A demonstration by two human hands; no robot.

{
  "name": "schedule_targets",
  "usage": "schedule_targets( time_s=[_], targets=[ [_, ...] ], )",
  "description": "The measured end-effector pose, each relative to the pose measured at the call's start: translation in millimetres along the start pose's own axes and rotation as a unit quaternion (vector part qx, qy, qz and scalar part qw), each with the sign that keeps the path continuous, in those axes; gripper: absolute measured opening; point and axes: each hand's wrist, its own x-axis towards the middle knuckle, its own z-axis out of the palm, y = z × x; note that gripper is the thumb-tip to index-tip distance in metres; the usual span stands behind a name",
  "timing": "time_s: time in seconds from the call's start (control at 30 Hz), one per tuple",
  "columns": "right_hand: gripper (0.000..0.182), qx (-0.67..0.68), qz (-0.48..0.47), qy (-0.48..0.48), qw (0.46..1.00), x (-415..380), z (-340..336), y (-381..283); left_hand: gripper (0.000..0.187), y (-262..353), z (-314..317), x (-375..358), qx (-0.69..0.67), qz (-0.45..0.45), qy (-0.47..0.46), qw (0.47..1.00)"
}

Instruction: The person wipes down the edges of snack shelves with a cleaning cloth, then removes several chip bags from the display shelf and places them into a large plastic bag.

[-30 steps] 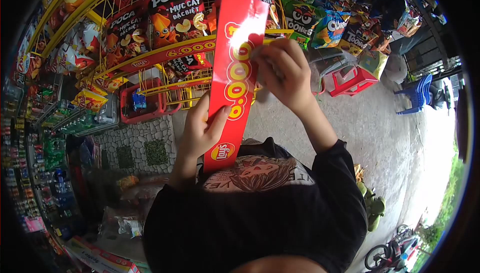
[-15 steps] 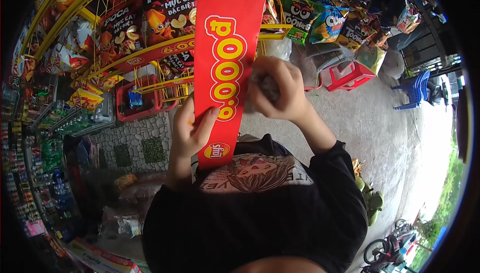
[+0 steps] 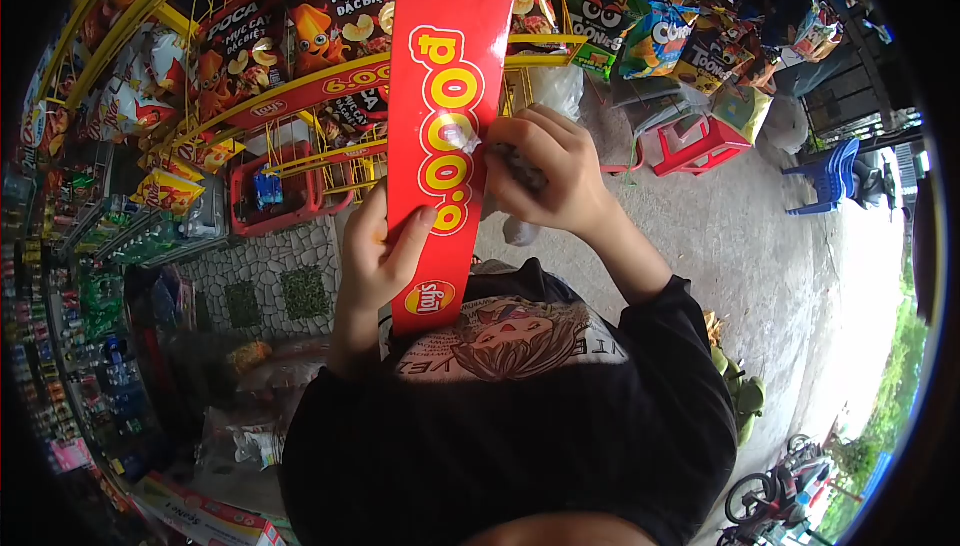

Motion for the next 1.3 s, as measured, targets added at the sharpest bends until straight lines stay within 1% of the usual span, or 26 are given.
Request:
schedule_targets(
  time_s=[0.07, 0.13, 0.17, 0.37, 0.43, 0.47, 0.5, 0.53, 0.57, 0.63, 0.67, 0.7, 0.77, 0.8, 0.83, 0.9, 0.97, 1.0, 1.03, 1.1, 1.13, 1.17, 1.23, 1.27, 1.3],
  targets=[
    [0.024, -0.003, -0.003, -0.005, 1.000, 0.8, 0.7, -1.8, 0.023, 0.7, 0.5, -0.4, -0.007, 0.006, 0.006, 1.000],
    [0.023, 0.011, 0.025, 0.036, 0.999, 3.3, 3.3, -7.1, 0.022, 4.2, 0.7, 0.0, -0.004, 0.010, 0.012, 1.000],
    [0.023, 0.012, 0.023, 0.036, 0.999, 3.3, 3.1, -7.7, 0.022, 5.6, 0.6, -0.4, -0.001, 0.013, 0.018, 1.000],
    [0.022, 0.030, 0.003, -0.008, 1.000, 0.1, -0.1, -3.0, 0.021, 3.2, -0.5, -3.5, 0.009, -0.005, 0.010, 1.000],
    [0.019, 0.070, 0.047, -0.005, 0.996, -2.0, -1.4, -5.0, 0.021, 4.7, -0.5, -3.1, 0.010, -0.005, 0.008, 1.000],
    [0.019, 0.071, 0.046, -0.005, 0.996, -2.3, 0.8, -5.6, 0.021, 5.2, -0.8, -3.0, 0.012, -0.006, 0.004, 1.000],
    [0.016, 0.078, 0.028, 0.037, 0.996, -2.3, 4.2, -6.4, 0.021, 5.0, -1.1, -2.8, 0.012, -0.005, 0.005, 1.000],
    [0.014, 0.084, 0.011, 0.079, 0.993, -2.3, 5.8, -7.1, 0.021, 4.5, -1.1, -2.6, 0.041, 0.011, 0.007, 0.999],
    [0.014, 0.084, 0.010, 0.078, 0.993, 2.3, 1.7, -3.5, 0.021, 3.8, -0.9, -1.8, 0.070, 0.026, 0.010, 0.997],
    [0.008, -0.042, -0.015, 0.139, 0.989, 22.1, -13.3, 9.5, 0.021, 2.3, 5.5, -0.2, 0.056, 0.038, 0.008, 0.998],
    [0.008, -0.014, 0.083, 0.159, 0.984, 32.8, -15.6, 9.8, 0.020, 1.4, 7.9, -1.6, 0.041, 0.046, 0.006, 0.998],
    [0.007, -0.005, 0.084, 0.157, 0.984, 37.3, -10.4, 15.2, 0.020, -0.3, 6.6, -2.4, 0.042, 0.042, 0.003, 0.998],
    [0.011, 0.009, 0.016, 0.008, 1.000, 18.9, 4.0, 10.3, 0.020, -2.0, -0.2, 1.4, 0.000, -0.027, 0.053, 0.998],
    [0.013, 0.050, -0.004, -0.016, 0.999, 4.6, 19.9, 1.7, 0.020, -0.8, -2.4, 4.6, 0.004, 0.008, 0.083, 0.996],
    [0.013, 0.099, 0.033, -0.056, 0.993, -6.0, 26.4, -9.2, 0.021, -3.7, -8.9, 6.3, 0.016, 0.027, 0.083, 0.996],
    [0.015, 0.138, 0.006, -0.032, 0.990, -3.7, 27.9, -9.2, 0.020, 1.2, -9.7, 3.9, 0.019, 0.013, 0.074, 0.997],
    [0.016, 0.116, 0.032, 0.027, 0.992, 7.6, 19.8, -6.5, 0.021, -0.4, -4.1, 2.6, 0.010, 0.023, 0.052, 0.998],
    [0.018, 0.109, 0.039, 0.057, 0.992, 12.7, 19.6, -7.1, 0.021, 1.0, 3.0, 3.0, -0.020, 0.025, 0.065, 0.997],
    [0.018, 0.111, 0.041, 0.057, 0.991, 11.3, 22.6, -10.3, 0.021, 1.0, 2.9, 3.5, -0.019, 0.022, 0.066, 0.997],
    [0.019, 0.016, -0.015, 0.071, 0.997, 8.9, 28.4, -17.3, 0.021, 1.8, 1.1, 5.8, -0.034, 0.014, 0.062, 0.997],
    [0.022, 0.020, -0.031, 0.074, 0.997, -3.1, 35.3, -17.5, 0.021, 0.2, -1.2, 4.8, -0.034, 0.008, 0.068, 0.997],
    [0.023, 0.022, -0.052, 0.054, 0.997, -16.1, 40.0, -19.2, 0.021, -2.5, -3.0, 4.9, -0.033, 0.013, 0.073, 0.997],
    [0.024, 0.016, -0.090, 0.023, 0.996, -28.9, 42.4, -25.1, 0.022, -7.5, -6.5, 3.6, -0.067, -0.029, 0.078, 0.994],
    [0.024, 0.018, -0.093, 0.023, 0.995, -26.8, 39.0, -20.3, 0.022, -8.5, -6.5, 3.1, -0.066, -0.016, 0.061, 0.996],
    [0.024, -0.006, -0.134, 0.015, 0.991, -21.6, 32.9, -12.4, 0.023, -9.0, -4.6, 2.0, -0.039, -0.007, 0.055, 0.998]
  ],
)
